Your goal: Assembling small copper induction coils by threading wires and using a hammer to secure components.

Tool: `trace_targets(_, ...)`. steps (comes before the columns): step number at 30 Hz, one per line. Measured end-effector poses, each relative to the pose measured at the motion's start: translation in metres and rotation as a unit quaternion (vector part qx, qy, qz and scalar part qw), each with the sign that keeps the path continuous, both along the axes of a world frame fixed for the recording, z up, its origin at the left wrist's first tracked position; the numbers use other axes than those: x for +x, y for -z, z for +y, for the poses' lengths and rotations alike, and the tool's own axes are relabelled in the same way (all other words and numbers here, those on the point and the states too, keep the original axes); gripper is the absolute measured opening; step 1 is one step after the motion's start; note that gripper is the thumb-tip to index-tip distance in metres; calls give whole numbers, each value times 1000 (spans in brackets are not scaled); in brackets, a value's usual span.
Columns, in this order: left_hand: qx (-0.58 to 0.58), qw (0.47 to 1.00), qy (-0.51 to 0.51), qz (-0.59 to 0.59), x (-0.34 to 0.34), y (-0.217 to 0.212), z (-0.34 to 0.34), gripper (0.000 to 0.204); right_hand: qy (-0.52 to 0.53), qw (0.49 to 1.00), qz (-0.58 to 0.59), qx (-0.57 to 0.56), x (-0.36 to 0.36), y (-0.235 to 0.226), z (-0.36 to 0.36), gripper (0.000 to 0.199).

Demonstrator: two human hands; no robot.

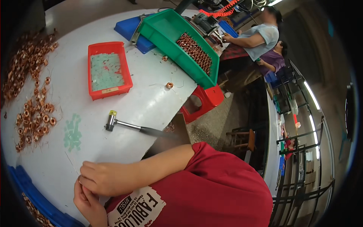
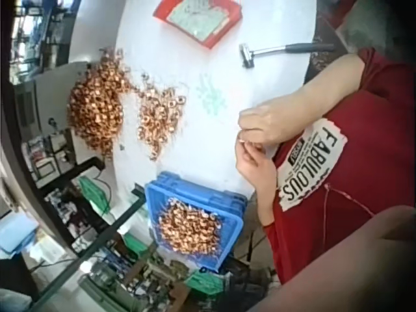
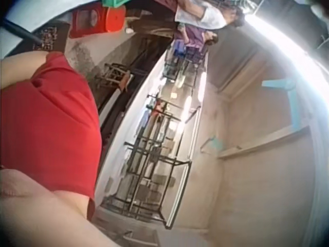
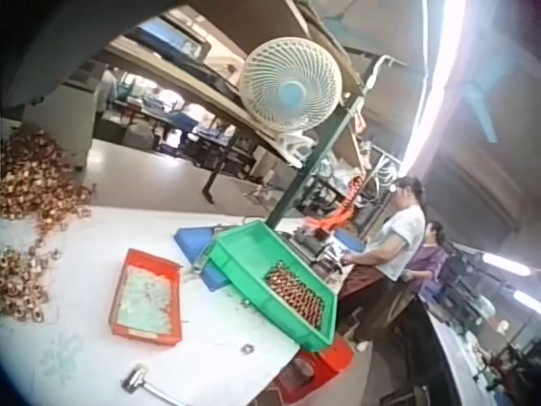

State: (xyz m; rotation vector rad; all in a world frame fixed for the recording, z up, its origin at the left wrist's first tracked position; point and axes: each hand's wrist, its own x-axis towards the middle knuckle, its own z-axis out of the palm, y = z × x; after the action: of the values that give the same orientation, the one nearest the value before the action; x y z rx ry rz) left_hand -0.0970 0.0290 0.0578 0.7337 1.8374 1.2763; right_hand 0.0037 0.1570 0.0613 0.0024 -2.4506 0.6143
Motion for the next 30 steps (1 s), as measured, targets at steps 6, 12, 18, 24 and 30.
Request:
trace_targets(6, -1, 1000, 6, 5, 9, -11, 4, 23, 0, 999, -8, -40, 6, 0, -1, 11)
trace_targets(12, -5, 994, 35, 100, 9, -12, 6, 25, -1, 999, -24, -47, 3, 4, 2, 12)
trace_targets(18, 17, 1000, -9, 10, 10, -8, 8, 25, 5, 995, -39, -90, 1, 10, 4, 18)
trace_targets(24, 72, 954, -7, -292, 1, 7, 6, 19, 96, 964, -139, -207, 7, -3, -1, 27)
trace_targets(30, 128, 941, -33, -313, 16, 15, -7, 20, 58, 959, -131, -244, 18, 10, 0, 24)
